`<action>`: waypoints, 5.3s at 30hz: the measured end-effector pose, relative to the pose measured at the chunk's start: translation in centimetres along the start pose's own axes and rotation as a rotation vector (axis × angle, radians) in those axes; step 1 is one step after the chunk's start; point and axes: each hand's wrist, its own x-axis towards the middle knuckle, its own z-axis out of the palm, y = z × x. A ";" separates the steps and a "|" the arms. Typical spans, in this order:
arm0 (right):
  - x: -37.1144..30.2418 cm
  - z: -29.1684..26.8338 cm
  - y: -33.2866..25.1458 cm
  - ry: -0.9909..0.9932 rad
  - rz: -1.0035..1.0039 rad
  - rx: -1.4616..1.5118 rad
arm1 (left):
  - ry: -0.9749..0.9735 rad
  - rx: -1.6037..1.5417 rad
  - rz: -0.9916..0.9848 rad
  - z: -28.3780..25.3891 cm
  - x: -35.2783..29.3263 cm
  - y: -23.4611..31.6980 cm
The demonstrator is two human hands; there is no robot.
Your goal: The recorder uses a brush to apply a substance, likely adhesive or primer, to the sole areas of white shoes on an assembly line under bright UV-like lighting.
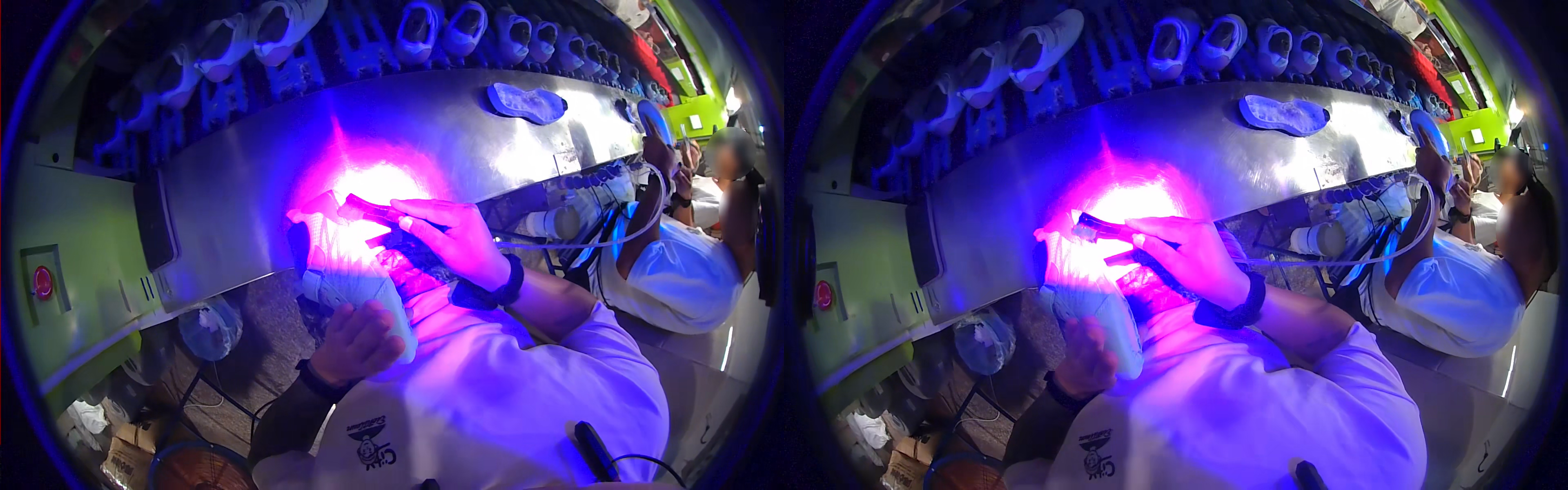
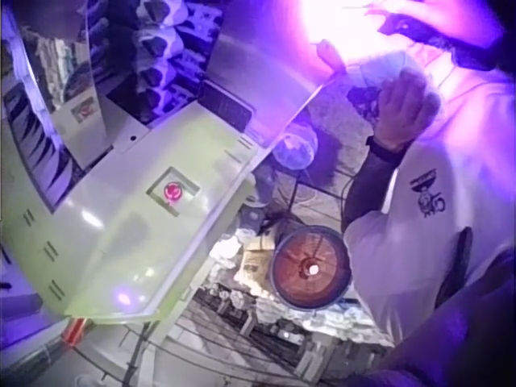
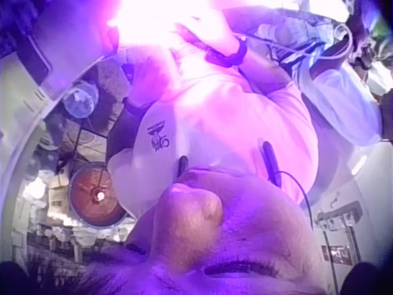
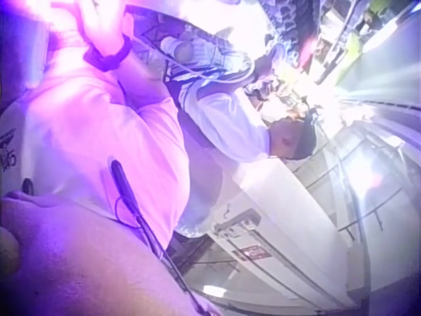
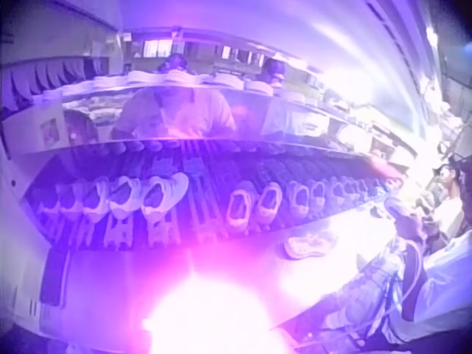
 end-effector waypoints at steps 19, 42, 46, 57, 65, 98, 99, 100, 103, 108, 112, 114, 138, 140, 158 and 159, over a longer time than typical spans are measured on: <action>-5.2 -5.7 -6.0 -0.130 -0.106 -0.048 | 0.033 0.150 -0.310 -2.5 9.7 2.6; 1.9 -5.2 -8.4 0.178 -0.519 -0.352 | 0.054 -0.052 -0.734 -7.7 21.0 -3.7; 2.6 -2.4 -5.5 0.229 -0.441 -0.215 | 0.089 -0.140 -0.773 -9.2 20.5 -4.9; 3.5 -2.7 -8.2 0.004 -0.179 0.159 | -0.191 -0.217 -0.815 -9.8 12.3 -9.0; 2.1 -4.0 -11.2 0.041 -0.360 -0.109 | -0.145 -0.213 -0.647 -9.3 11.0 -2.3; -0.1 -1.2 -8.6 0.108 -0.417 -0.179 | 0.104 -0.853 -0.940 -11.4 12.5 -1.9; -0.4 -1.2 -8.4 0.102 -0.419 -0.180 | 0.110 -0.852 -0.942 -11.5 12.3 -2.1; -0.8 -1.1 -7.8 0.083 -0.410 -0.176 | 0.080 -0.818 -0.937 -11.8 11.9 -2.6; -2.0 -1.1 -6.7 0.017 -0.337 -0.118 | 0.067 -0.779 -0.957 -12.3 11.8 -3.4; -3.1 -1.2 -7.9 -0.076 -0.049 0.026 | 0.137 -0.715 -0.978 -12.6 11.5 -4.3; -3.1 -1.8 -8.0 -0.097 -0.065 0.055 | 0.203 -0.775 -1.003 -12.7 12.4 -4.9; -3.1 -2.2 -8.3 -0.101 -0.050 0.046 | 0.230 -0.765 -1.002 -12.5 12.5 -5.1; -0.1 -5.1 -12.4 0.119 -0.803 -0.709 | 0.651 -1.270 -1.382 -10.3 10.4 -4.2; 0.2 -5.4 -12.8 0.118 -0.815 -0.694 | 0.682 -1.651 -1.437 -10.5 10.6 -4.1; 2.9 -8.3 -13.4 0.031 -0.973 -0.547 | 0.774 -1.768 -1.673 -9.9 13.3 0.8; 3.1 -8.2 -13.1 0.036 -0.978 -0.545 | 0.781 -1.810 -1.760 -9.8 13.1 0.9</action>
